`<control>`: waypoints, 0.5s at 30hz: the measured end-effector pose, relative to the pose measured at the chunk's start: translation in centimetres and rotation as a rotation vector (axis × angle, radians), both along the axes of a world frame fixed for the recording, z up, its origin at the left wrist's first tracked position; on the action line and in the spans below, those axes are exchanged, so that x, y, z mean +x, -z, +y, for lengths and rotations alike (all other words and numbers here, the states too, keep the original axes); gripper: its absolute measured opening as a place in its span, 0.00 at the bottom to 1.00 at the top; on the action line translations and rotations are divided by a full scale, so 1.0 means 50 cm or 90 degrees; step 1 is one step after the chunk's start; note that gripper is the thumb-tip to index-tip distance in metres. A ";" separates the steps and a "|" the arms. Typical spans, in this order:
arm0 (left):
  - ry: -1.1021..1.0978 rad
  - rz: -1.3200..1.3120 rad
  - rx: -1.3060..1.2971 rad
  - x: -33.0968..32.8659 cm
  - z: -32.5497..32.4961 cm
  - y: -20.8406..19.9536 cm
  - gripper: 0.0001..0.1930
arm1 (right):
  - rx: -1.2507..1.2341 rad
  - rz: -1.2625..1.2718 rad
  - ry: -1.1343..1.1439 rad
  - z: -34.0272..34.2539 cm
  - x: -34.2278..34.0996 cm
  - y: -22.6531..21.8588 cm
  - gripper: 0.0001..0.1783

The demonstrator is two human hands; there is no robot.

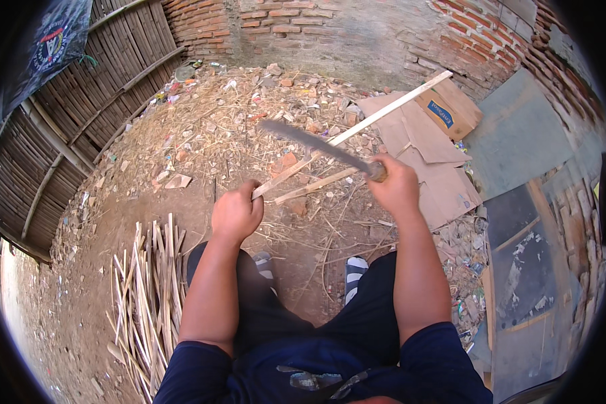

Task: The person carves a thin strip of bamboo by hand using a machete while sitting.

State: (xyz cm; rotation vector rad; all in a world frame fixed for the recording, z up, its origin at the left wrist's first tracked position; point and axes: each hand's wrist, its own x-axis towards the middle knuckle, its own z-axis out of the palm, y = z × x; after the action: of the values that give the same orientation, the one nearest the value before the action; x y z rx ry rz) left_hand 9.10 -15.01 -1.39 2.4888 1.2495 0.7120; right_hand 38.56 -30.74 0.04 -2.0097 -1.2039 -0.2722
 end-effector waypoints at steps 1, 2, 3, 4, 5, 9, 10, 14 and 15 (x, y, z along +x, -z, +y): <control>-0.009 0.013 -0.001 -0.005 0.004 0.000 0.16 | -0.035 0.057 -0.001 -0.006 0.022 0.003 0.17; -0.018 0.024 -0.001 -0.010 0.010 0.001 0.16 | -0.070 0.112 -0.002 -0.016 0.049 0.005 0.17; -0.023 0.035 -0.003 -0.011 0.014 0.003 0.16 | -0.107 0.167 0.001 -0.028 0.075 0.010 0.16; -0.022 0.039 -0.005 -0.011 0.015 0.002 0.16 | -0.130 0.159 -0.014 -0.033 0.097 0.023 0.16; -0.021 0.045 -0.008 -0.011 0.016 0.004 0.16 | -0.132 0.161 -0.018 -0.033 0.091 0.020 0.16; -0.019 0.019 -0.004 -0.006 0.010 0.012 0.16 | -0.138 0.098 -0.053 -0.020 0.007 -0.016 0.15; -0.022 0.015 0.003 -0.002 0.006 0.013 0.15 | -0.138 0.065 -0.067 -0.015 -0.015 -0.017 0.15; -0.042 0.050 0.052 0.010 -0.004 0.006 0.15 | -0.151 -0.093 -0.173 0.000 -0.050 0.007 0.15; -0.051 0.074 0.069 0.009 -0.004 0.005 0.15 | -0.154 -0.079 -0.150 0.000 -0.045 0.002 0.15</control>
State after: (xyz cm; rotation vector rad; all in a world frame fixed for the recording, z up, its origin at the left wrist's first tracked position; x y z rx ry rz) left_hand 9.56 -15.23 -1.62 2.6137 1.3922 0.6804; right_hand 36.33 -30.73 -0.08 -2.0525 -1.6021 -0.1406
